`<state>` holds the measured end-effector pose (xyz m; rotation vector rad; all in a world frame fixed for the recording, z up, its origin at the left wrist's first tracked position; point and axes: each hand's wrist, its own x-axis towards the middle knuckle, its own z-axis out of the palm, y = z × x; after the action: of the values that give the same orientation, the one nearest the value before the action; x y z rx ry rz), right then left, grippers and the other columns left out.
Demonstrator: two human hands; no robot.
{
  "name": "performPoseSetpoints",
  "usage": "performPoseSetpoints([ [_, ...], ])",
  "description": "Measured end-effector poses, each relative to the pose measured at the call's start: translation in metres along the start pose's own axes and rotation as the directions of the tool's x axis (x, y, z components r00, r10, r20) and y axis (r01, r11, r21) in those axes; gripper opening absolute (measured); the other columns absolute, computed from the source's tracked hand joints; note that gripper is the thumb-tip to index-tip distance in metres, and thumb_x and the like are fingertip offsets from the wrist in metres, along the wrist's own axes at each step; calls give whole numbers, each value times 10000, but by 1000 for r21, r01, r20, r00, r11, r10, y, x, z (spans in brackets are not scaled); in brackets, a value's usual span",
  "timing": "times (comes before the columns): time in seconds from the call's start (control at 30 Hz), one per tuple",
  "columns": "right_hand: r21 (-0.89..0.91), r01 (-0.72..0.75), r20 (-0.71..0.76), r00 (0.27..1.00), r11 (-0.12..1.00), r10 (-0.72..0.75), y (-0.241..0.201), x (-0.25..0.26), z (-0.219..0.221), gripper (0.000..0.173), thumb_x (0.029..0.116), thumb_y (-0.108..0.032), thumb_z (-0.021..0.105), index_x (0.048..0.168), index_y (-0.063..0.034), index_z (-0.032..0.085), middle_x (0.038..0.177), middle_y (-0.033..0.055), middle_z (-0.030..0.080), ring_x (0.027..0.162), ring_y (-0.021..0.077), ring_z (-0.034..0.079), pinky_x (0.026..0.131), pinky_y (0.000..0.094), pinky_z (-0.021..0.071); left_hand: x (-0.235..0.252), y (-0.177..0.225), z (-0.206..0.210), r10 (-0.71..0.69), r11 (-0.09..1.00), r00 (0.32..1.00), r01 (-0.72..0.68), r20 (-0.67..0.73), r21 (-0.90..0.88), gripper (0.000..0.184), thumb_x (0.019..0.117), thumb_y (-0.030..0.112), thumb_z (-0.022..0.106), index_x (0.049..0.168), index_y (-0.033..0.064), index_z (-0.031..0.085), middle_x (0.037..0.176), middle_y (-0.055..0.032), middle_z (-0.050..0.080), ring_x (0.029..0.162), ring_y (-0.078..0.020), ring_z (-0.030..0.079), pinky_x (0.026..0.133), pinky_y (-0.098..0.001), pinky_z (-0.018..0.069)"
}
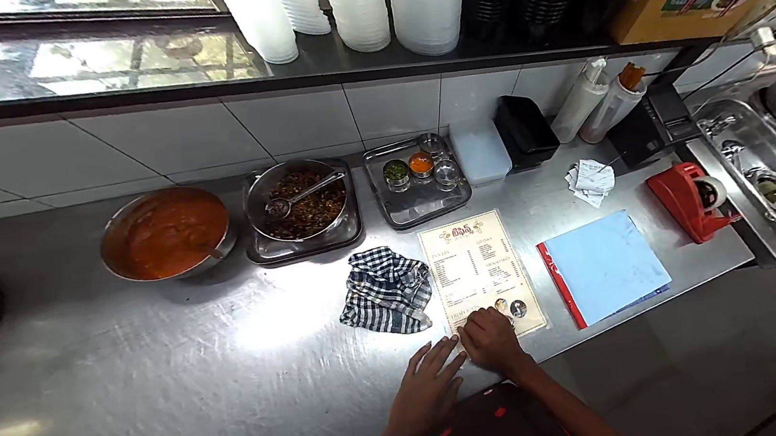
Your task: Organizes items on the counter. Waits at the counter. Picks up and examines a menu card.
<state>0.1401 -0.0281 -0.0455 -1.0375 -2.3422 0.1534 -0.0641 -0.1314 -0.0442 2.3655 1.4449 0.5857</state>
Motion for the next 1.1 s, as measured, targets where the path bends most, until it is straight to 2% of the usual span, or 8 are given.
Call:
performPoseSetpoints([
  [0.07, -6, 27, 2, 1000, 1000, -27, 0, -3, 0, 387, 1011, -313, 578, 675, -123, 611, 646, 15, 568, 596, 170, 586, 535, 338, 485, 1, 0, 0, -6, 1000, 1000, 6, 3, -4, 420, 1069, 437, 442, 1450, 316, 571, 1606, 55, 437, 1502, -142, 362, 1234, -463, 300],
  [0.17, -15, 32, 27, 999, 999, -32, 1, -8, 2, 442, 1020, -332, 561, 627, -130, 581, 591, 8, 539, 540, 165, 569, 491, 344, 463, 0, 1, -1, -13, 1000, 1000, 13, 21, -6, 422, 1070, 435, 437, 1452, 316, 570, 1604, 56, 439, 1503, -141, 359, 1236, -461, 297],
  [0.3, 1, 5, 32, 999, 1000, -5, 2, -8, 3, 469, 1022, -342, 556, 600, -138, 552, 571, 2, 519, 522, 159, 551, 483, 346, 443, 1, 1, -1, -9, 1000, 1000, 9, 29, 14, 427, 1070, 440, 428, 1458, 320, 561, 1606, 61, 435, 1505, -140, 354, 1237, -459, 291],
  [0.5, -26, -80, 135, 987, 996, 83, 0, -2, 4, 498, 1034, -385, 520, 600, -143, 553, 587, -6, 534, 535, 145, 571, 479, 343, 459, 0, 1, -1, -17, 1000, 1000, 17, 18, 15, 426, 1064, 438, 444, 1453, 317, 566, 1597, 57, 447, 1500, -139, 363, 1234, -460, 296],
  [1.1, -12, -105, 132, 986, 994, 105, -1, 1, 2, 506, 1028, -378, 527, 579, -143, 533, 569, -9, 518, 518, 136, 561, 464, 337, 446, 1, 0, -1, -18, 1000, 999, 18, 36, 9, 417, 1068, 430, 434, 1447, 319, 568, 1603, 61, 437, 1508, -136, 347, 1235, -459, 294],
])
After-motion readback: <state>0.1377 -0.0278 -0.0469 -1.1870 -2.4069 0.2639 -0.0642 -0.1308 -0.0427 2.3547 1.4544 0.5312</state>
